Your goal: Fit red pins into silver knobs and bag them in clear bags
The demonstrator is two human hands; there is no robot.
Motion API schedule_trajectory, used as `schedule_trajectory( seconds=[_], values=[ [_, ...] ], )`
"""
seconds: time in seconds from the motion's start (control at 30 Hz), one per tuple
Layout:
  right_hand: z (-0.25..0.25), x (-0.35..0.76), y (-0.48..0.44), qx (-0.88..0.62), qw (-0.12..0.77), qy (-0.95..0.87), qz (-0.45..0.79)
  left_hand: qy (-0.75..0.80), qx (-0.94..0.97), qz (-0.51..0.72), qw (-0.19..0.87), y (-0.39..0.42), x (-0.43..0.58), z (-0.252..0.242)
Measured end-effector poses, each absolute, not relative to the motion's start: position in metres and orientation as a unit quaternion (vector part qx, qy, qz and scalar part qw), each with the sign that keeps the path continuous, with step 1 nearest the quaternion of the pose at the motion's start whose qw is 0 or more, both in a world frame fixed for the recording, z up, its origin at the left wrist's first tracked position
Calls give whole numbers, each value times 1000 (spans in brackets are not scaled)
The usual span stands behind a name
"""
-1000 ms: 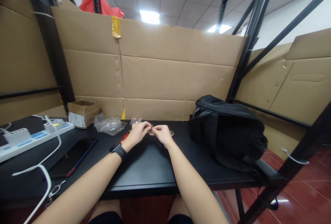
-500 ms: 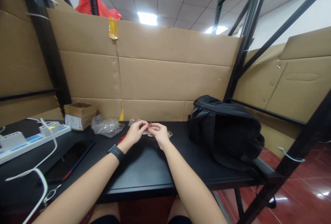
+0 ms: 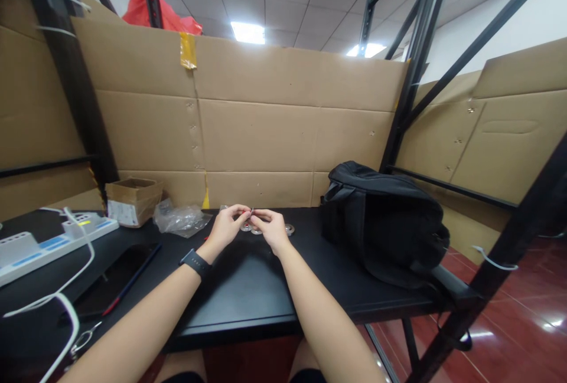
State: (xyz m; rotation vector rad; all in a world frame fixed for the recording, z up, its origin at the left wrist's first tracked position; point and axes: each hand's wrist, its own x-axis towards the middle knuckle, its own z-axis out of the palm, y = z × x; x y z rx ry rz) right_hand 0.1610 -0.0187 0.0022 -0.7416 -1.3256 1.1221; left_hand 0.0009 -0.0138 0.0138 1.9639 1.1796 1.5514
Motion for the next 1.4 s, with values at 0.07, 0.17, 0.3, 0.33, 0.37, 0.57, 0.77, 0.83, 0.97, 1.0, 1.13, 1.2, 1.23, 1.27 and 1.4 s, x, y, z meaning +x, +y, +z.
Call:
schedule_trajectory(
  seconds=[0.07,0.17,0.3,0.33,0.37,0.57,0.77,0.83,0.97,1.0,1.13,1.2,1.23,1.27,1.4],
  values=[
    [3,161,-19,-309,594,-565,482,414,705,543,189,-13,1,14],
    [3,161,-19,-297,600,-564,483,389,708,546,221,-8,3,10],
    [3,161,-18,-295,592,-573,483,355,692,558,291,-3,5,4],
    [3,162,-17,-296,591,-577,480,350,684,560,309,-3,5,4],
    [2,162,-16,-296,591,-580,476,348,676,562,326,-4,6,4],
    [2,168,-14,-286,578,-588,488,342,627,571,405,-8,6,3],
    [4,171,-16,-293,576,-582,494,350,619,562,421,-4,7,-1],
    [4,171,-17,-292,576,-584,491,355,636,556,400,-2,7,-2],
    [4,170,-17,-306,575,-587,481,359,683,546,328,1,6,-4],
    [4,170,-17,-311,574,-586,480,364,692,546,302,1,5,-4],
    [6,170,-20,-341,564,-582,478,380,718,545,207,-4,2,-1],
    [8,171,-22,-353,557,-582,476,386,729,536,178,-8,1,3],
    [8,171,-22,-356,555,-582,476,388,734,531,169,-10,0,5],
    [8,172,-23,-356,553,-583,477,391,738,526,163,-12,0,7],
    [5,174,-20,-348,543,-597,477,404,748,507,144,-17,-2,12]
  ],
)
